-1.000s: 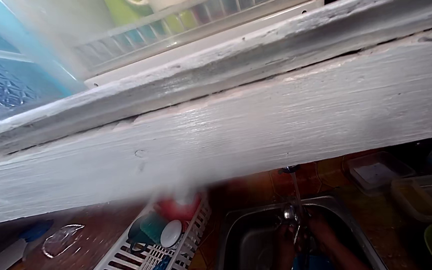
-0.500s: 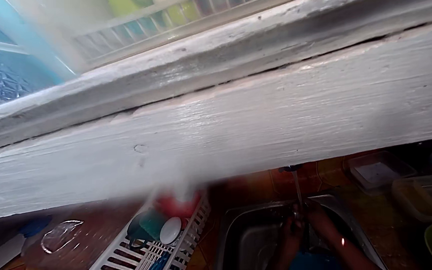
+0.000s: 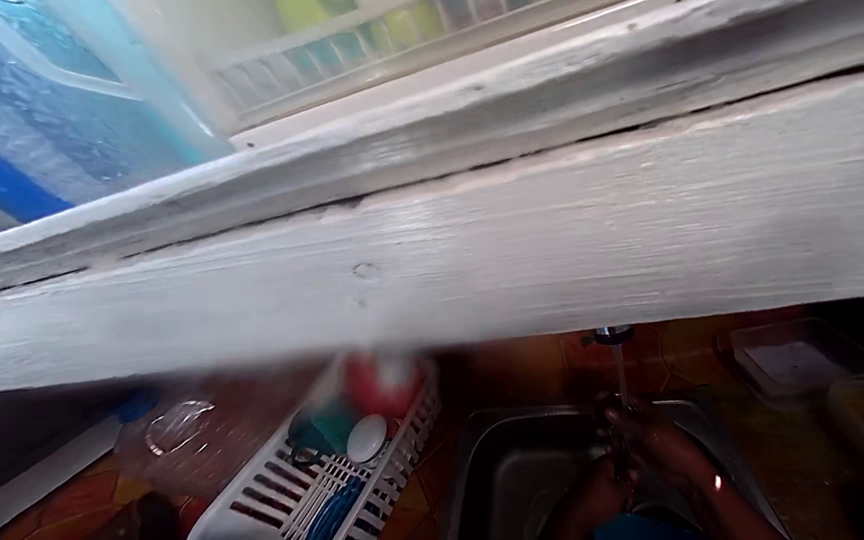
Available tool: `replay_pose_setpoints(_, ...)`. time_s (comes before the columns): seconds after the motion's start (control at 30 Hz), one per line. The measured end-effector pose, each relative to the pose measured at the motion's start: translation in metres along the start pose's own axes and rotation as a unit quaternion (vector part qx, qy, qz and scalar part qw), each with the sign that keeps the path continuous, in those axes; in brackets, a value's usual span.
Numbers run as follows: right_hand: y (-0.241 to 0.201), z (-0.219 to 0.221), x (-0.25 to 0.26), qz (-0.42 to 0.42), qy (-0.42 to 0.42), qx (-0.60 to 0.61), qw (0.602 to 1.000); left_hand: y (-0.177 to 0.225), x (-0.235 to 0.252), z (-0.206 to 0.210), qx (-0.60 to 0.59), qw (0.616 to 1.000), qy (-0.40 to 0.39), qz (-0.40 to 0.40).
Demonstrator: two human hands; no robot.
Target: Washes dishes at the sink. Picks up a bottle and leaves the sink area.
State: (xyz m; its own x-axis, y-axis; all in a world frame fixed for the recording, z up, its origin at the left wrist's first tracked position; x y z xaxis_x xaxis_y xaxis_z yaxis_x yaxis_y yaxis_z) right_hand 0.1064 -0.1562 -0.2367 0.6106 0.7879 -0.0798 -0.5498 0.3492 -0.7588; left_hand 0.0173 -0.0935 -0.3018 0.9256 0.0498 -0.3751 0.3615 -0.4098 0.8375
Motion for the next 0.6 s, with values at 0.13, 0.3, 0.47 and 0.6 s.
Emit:
replay_pose_setpoints(0.13, 0.002, -0.012, 0.0, -0.045, 0.028, -0.082, 0.995, -0.001, -0.002, -0.006, 0.013, 0.999, 0.05, 0.012)
replay_pose_setpoints(0.3, -0.003, -0.005, -0.004, -0.115, 0.079, -0.223, 0.965, 0.023, -0.008, -0.015, 0.055, 0.984, 0.168, 0.021)
replay_pose_setpoints(0.47, -0.012, 0.004, -0.003, -0.156, 0.051, -0.147, 0.976, 0.031, -0.011, -0.015, 0.073, 0.974, 0.208, 0.052)
replay_pose_setpoints(0.6, -0.008, -0.005, 0.0, -0.084, 0.038, -0.025, 0.995, 0.038, -0.018, -0.017, 0.137, 0.966, 0.215, 0.045)
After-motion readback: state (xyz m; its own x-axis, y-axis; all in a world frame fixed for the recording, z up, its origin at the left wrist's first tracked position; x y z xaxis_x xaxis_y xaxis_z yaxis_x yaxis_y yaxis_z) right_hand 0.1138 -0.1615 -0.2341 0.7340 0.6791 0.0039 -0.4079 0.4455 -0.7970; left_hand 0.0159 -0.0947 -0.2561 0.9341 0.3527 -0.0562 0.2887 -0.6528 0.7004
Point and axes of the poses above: each hand's wrist, its own x-axis towards the middle knuckle, its own z-axis out of the palm, y = z × x, the point moved 7 cm from there along x, towards the middle knuckle, and after that the axes turned 12 degrees about x, right-handed, at the moved point
